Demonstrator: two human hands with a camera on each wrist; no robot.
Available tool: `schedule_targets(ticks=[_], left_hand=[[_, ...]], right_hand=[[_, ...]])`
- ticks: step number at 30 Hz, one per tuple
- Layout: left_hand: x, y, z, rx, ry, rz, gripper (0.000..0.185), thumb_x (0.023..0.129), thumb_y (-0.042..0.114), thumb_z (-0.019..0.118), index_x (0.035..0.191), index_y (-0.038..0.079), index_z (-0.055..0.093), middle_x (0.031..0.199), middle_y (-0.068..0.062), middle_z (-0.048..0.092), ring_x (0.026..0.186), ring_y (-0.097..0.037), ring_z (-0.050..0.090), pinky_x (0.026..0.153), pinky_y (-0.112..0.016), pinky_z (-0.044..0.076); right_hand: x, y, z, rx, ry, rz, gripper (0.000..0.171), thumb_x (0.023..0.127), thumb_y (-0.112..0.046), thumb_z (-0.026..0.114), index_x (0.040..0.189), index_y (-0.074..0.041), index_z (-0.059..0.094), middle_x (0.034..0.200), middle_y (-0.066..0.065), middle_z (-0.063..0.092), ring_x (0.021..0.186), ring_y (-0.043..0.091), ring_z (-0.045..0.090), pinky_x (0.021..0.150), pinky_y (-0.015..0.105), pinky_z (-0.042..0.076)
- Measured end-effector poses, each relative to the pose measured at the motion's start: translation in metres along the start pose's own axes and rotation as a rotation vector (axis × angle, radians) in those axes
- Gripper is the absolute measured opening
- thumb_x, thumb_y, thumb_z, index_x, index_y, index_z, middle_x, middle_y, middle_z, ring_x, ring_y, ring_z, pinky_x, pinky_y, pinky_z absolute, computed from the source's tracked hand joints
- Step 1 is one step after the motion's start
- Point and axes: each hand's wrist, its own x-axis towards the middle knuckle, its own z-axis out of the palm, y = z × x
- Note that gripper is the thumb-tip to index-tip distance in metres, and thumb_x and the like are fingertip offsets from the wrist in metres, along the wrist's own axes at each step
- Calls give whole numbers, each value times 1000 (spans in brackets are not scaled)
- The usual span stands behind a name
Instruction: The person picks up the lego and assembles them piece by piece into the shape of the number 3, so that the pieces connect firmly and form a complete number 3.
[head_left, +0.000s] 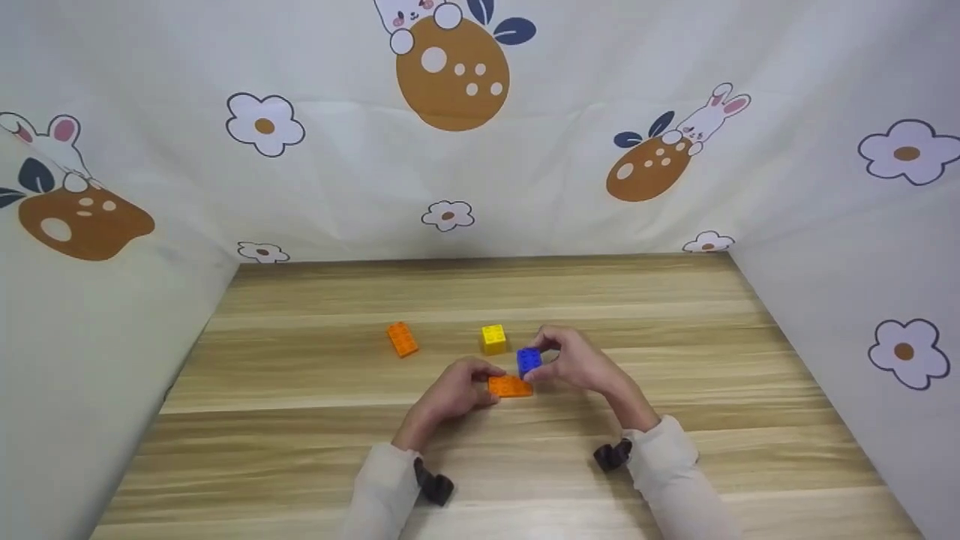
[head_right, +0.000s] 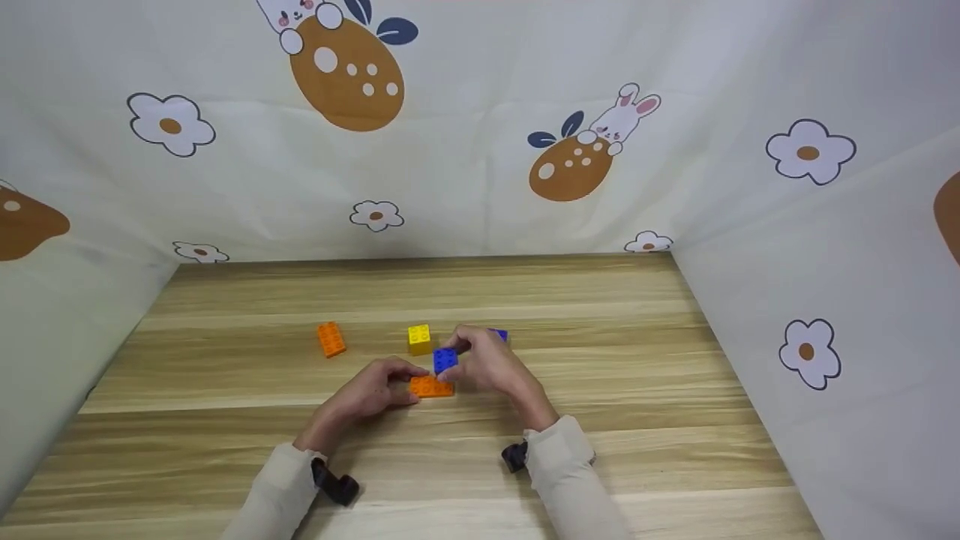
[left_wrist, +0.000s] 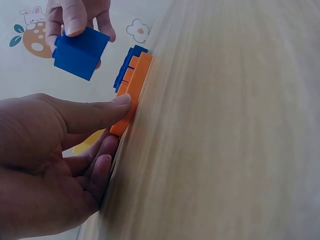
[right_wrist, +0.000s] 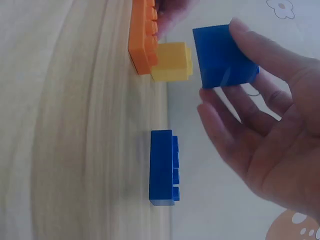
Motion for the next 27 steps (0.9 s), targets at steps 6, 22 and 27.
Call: schedule_targets(ticks=[6, 22, 27], left_hand=[[0, 0, 0, 5, 13, 24, 33, 88, 8, 75, 121, 9, 72, 121, -11, 67, 105, -22, 57, 102, -48, 48], [0, 0, 0, 4, 10, 40, 33, 88, 6, 75, 120, 6, 72, 120, -11, 69, 104, -22, 60, 102, -47, 50], [0, 0, 0, 1, 9, 31, 31, 88, 5, 75, 119, 7, 72, 120, -11, 69, 105, -23, 60, 103, -47, 50]], right_hand=[[3, 2, 7, -56, 6, 28, 34, 74, -11, 88, 101, -6, 67, 106, 13, 70, 104, 28, 65, 96, 51, 54], [4, 7, 15, -57, -41, 69, 33, 75, -11, 88, 99, -5, 67, 107, 13, 69, 102, 27, 68, 91, 41, 58], [4, 8, 16, -61, -44, 89, 32, 75, -13, 88, 99, -7, 67, 107, 12, 69, 102, 25, 67, 91, 41, 58]])
